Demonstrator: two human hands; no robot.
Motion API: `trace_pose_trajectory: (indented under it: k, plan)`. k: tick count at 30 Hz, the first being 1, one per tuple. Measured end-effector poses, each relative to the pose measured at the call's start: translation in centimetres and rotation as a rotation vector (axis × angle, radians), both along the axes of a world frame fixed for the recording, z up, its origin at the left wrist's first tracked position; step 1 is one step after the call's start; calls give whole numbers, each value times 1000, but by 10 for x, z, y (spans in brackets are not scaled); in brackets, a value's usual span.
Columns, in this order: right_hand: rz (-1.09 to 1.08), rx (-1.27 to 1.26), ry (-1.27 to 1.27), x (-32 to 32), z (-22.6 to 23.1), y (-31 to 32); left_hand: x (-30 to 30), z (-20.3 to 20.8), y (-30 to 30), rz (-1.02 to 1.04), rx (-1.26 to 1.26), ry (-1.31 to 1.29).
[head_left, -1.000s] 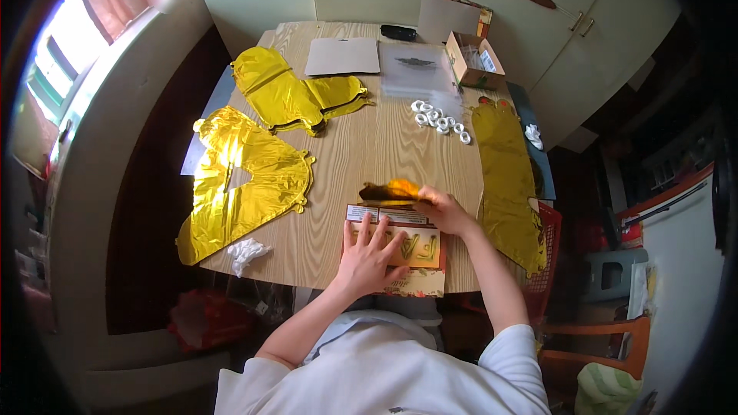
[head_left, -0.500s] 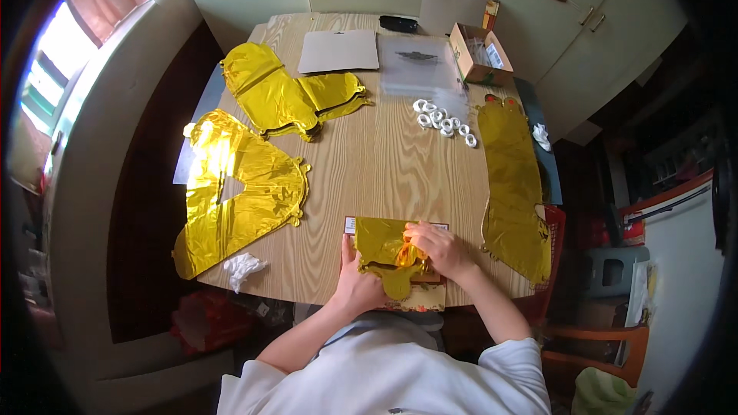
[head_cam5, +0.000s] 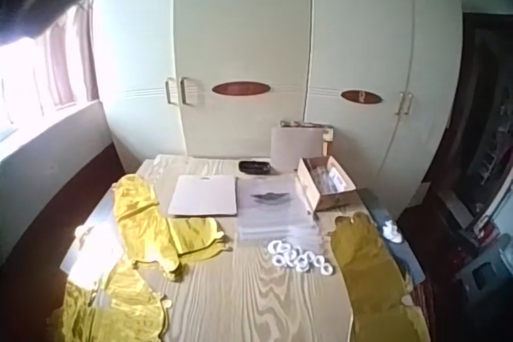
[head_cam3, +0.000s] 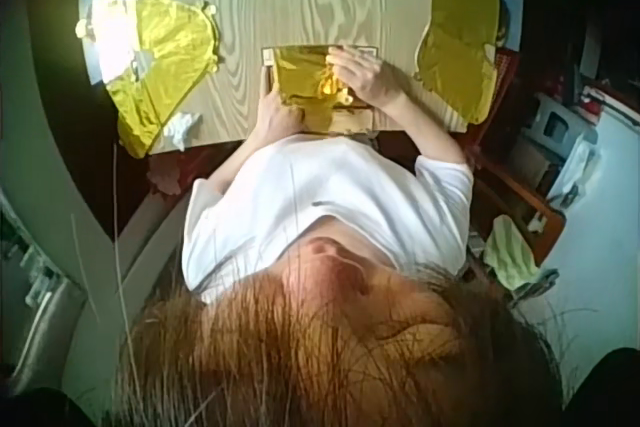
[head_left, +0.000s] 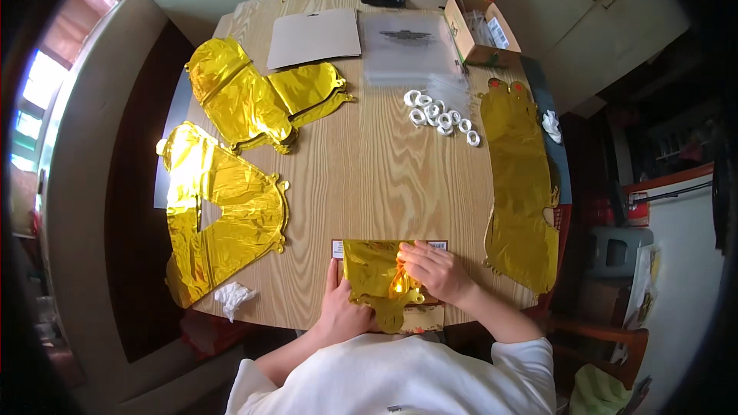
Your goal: The recorder folds and organizes gold foil sheets on a table template.
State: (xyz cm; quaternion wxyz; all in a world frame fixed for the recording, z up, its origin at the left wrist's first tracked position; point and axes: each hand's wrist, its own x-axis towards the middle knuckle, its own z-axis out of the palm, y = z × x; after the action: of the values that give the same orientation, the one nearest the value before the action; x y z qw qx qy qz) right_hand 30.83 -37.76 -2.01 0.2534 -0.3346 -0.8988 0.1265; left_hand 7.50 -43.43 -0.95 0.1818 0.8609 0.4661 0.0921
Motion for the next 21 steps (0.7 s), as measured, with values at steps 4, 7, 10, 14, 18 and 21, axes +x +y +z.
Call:
trace_pose_trajectory:
  k: [4,7,10,14,18,21]
  plan:
    - [7,10,-10,1,0,1,-27,15,13,-58,-104,-76]
    - [13,25,-16,1,-1,3,-48,23,33,34,-68,-246]
    - [20,2,-19,1,1,4,-44,40,56,126,-17,-221]
    - [51,-15,-34,2,5,5,-3,27,77,-96,-50,-96]
    - [67,-1,-17,5,1,6,4,7,70,-157,-69,27]
    - [64,-8,-13,8,1,5,6,2,63,-149,-17,82]
